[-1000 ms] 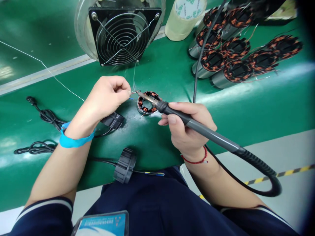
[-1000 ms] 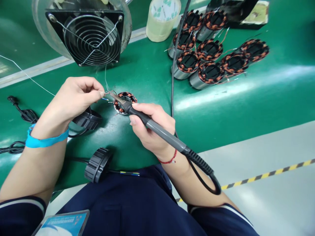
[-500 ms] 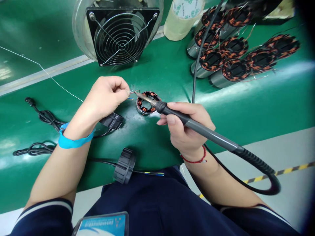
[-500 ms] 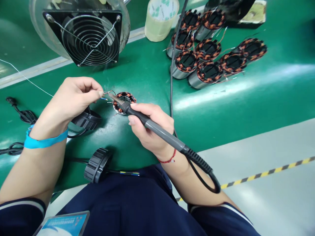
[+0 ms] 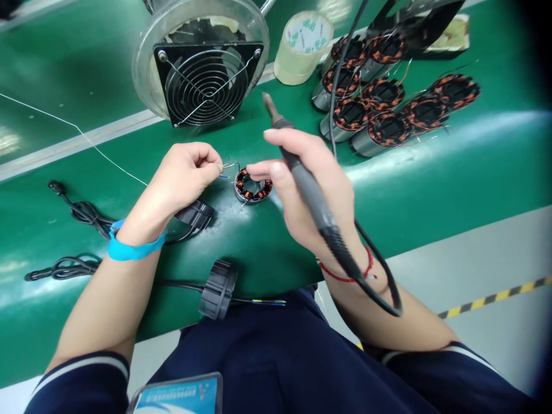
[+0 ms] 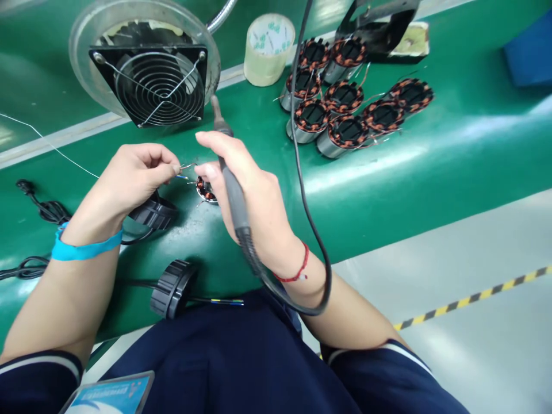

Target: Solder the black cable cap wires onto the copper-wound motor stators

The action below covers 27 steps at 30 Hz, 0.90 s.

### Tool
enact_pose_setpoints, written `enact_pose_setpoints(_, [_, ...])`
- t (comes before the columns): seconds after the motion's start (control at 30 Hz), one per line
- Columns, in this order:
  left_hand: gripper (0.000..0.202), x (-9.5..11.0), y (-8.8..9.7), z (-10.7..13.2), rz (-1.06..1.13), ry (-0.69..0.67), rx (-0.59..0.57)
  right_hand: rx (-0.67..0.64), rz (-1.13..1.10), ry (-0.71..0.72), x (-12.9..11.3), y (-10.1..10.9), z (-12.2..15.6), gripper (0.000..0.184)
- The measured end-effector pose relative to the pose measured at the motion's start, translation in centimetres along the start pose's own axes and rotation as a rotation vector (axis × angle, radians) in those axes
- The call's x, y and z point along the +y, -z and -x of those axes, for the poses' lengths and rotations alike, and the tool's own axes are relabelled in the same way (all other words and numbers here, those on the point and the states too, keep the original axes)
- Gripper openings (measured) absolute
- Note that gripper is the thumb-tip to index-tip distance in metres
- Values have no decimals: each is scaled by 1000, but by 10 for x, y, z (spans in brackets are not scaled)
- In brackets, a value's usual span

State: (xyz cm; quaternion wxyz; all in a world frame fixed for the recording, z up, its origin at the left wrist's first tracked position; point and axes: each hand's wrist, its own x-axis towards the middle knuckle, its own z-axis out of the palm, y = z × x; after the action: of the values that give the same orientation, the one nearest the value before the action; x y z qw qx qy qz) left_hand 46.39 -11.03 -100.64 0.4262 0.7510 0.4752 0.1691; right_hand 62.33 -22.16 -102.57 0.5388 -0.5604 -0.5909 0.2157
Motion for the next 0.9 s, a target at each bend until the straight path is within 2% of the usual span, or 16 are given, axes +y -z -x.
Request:
enact_pose_setpoints(0.13, [9, -1, 0, -1, 15, -15, 3, -77, 89, 2, 8, -14, -5, 37])
enact_pose_setpoints(0.23, [10, -2, 0, -1, 13, -21, 2, -27, 150, 20, 20, -25, -1, 45])
enact_pose_setpoints(0.37, [10, -2, 1, -2, 9, -12, -3, 6, 183, 55, 29, -33, 3, 44])
enact_pose_setpoints(0.6, [9, -2, 2, -1, 42, -17, -22, 6, 89, 42, 34, -38, 5, 44])
enact_pose_setpoints(0.77, [7, -4, 3, 1, 63, 1, 2, 97, 129, 83, 33, -43, 6, 48])
enact_pose_setpoints(0.9, [8, -3, 5, 3, 38, -42, 5, 79, 126, 96, 29, -47, 3, 45])
